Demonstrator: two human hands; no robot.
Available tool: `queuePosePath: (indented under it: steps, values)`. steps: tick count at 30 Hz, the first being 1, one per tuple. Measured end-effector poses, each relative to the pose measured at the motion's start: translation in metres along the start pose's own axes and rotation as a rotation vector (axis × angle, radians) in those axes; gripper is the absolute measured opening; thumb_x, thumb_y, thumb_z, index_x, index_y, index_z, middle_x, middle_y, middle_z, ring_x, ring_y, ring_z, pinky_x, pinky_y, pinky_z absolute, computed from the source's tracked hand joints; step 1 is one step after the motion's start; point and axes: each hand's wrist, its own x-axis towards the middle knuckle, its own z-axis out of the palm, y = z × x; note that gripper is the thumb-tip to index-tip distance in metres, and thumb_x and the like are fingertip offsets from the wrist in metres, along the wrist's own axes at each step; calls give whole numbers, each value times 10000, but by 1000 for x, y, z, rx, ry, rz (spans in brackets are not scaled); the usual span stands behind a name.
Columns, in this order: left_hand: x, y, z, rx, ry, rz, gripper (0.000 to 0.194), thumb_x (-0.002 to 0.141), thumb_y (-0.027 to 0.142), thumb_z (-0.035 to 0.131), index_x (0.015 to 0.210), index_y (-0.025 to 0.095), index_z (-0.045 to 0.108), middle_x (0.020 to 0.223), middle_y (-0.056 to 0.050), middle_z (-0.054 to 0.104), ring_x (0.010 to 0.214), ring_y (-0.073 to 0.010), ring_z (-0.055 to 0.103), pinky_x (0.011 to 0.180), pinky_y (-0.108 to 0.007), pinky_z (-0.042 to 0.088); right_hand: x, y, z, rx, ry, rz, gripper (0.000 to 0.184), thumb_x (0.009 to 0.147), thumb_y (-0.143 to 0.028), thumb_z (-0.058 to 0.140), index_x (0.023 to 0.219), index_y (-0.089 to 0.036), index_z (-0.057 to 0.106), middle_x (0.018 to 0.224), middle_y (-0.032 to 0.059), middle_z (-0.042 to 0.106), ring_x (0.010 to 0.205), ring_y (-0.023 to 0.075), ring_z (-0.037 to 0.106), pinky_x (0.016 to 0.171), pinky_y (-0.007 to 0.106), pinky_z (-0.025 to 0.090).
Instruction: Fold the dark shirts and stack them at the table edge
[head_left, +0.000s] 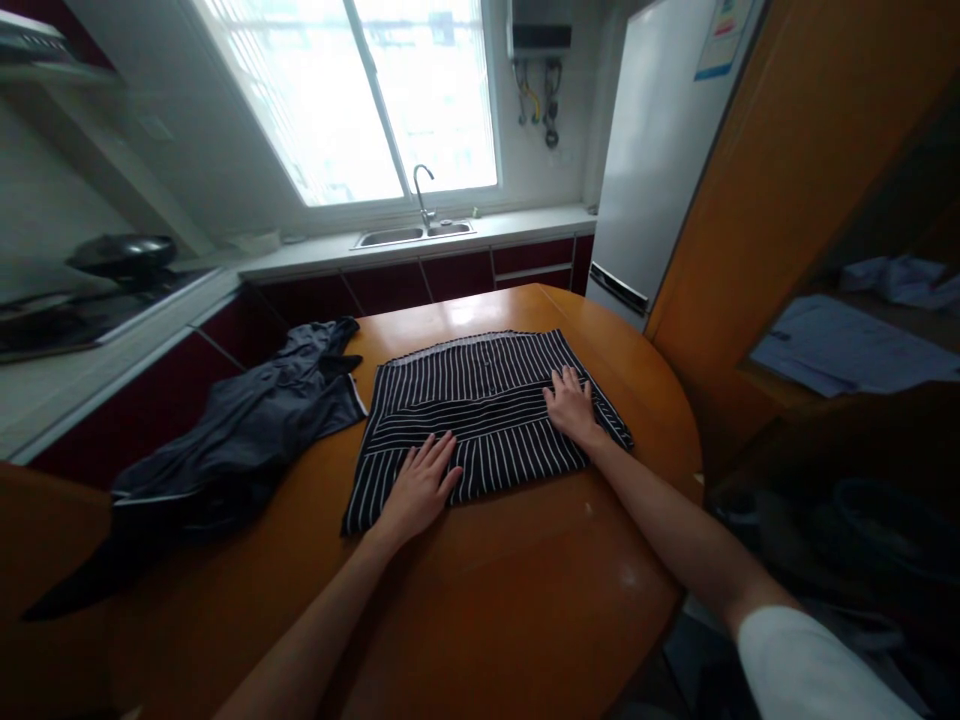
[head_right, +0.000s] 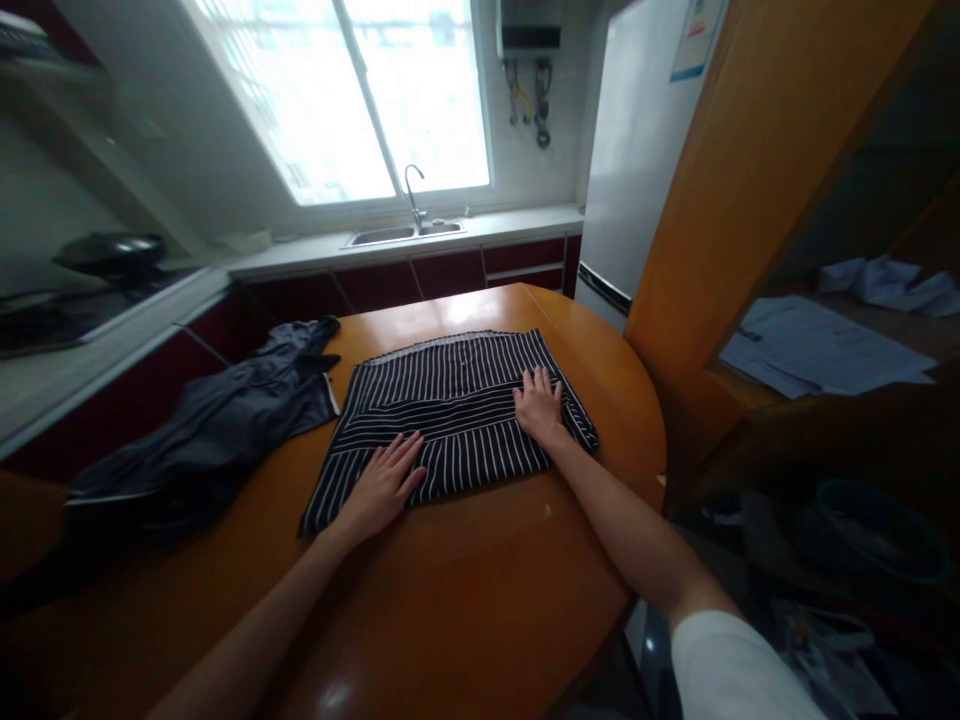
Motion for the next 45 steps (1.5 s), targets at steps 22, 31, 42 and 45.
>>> queuePosePath:
  steps: [22, 31, 42, 45]
  values:
    - [-35, -22, -14, 145, 1, -269, 599, 1052, 514, 304, 1591, 252, 332, 1665, -54, 254, 1535, -368, 207, 1187, -656, 217, -51, 39, 5, -162, -128, -253, 625, 1034, -503, 310, 1560, -178, 398, 1661, 127, 262, 1546, 281, 191, 1235, 538, 136]
    - [-86, -58, -16, 42, 5, -254, 630, 1041, 505, 353, 1583, 185, 338, 1644, -111, 301, 1538, -297, 225, 1221, -567, 242, -53, 98, -15, -123, 85, -110, 594, 1032, -421, 303, 1469, -74, 507, 1582, 211, 402, 1498, 321, 317, 1195, 549, 277]
    - [-112, -81, -60, -63, 71, 137, 582, 963, 154, 454, 1526, 302, 445, 1562, -12, 472, 1442, -189, 439, 1200, -406, 375, -98, 124, -58, -47, -123, -741, 503, 955, -306, 527, 1457, -285, 546, 1558, 63, 475, 1485, 263, 357, 1222, 554, 270]
    - [-103, -80, -59, -33, 57, 151, 660, 914, 34, 379, 1500, 320, 482, 1541, 11, 500, 1434, -166, 448, 1203, -400, 374, -93, 134, -58, -73, -81, -759, 553, 914, -140, 454, 1441, -262, 563, 1525, 62, 517, 1448, 235, 424, 1212, 527, 313]
